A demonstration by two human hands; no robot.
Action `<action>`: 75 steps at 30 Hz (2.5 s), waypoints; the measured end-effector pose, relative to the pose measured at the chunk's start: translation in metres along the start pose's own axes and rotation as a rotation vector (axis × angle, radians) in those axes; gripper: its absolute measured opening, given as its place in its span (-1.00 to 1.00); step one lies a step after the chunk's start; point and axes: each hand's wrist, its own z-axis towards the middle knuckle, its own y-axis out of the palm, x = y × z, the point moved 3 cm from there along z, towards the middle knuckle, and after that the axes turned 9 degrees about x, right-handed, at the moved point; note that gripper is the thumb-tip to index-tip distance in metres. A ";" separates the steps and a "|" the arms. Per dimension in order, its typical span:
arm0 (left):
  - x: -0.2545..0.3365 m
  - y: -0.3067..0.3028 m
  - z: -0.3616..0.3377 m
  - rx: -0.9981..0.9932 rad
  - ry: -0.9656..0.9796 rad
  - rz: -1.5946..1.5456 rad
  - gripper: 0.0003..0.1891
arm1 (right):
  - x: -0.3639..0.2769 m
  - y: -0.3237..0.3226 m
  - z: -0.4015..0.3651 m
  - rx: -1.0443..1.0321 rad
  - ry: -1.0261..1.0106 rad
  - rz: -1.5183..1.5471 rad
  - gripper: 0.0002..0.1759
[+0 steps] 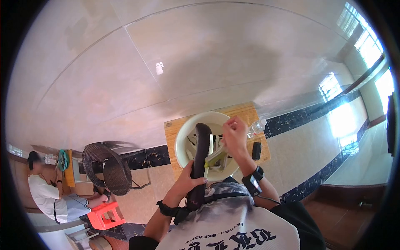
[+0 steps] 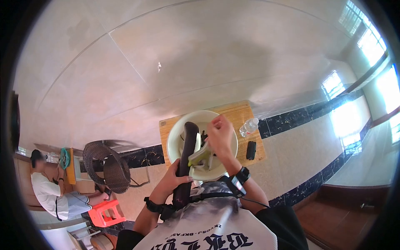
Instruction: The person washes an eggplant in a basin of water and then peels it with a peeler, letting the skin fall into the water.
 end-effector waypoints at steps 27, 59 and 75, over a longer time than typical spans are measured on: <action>0.016 0.008 -0.007 -0.027 0.053 0.021 0.11 | -0.010 0.021 -0.035 0.108 -0.442 -0.156 -0.87; 0.016 0.006 -0.013 -0.030 0.065 0.049 0.10 | -0.008 0.021 -0.020 0.165 -0.484 -0.186 -0.87; 0.004 0.008 -0.017 -0.065 0.050 0.027 0.03 | 0.003 0.010 0.009 0.270 -0.526 -0.234 -0.88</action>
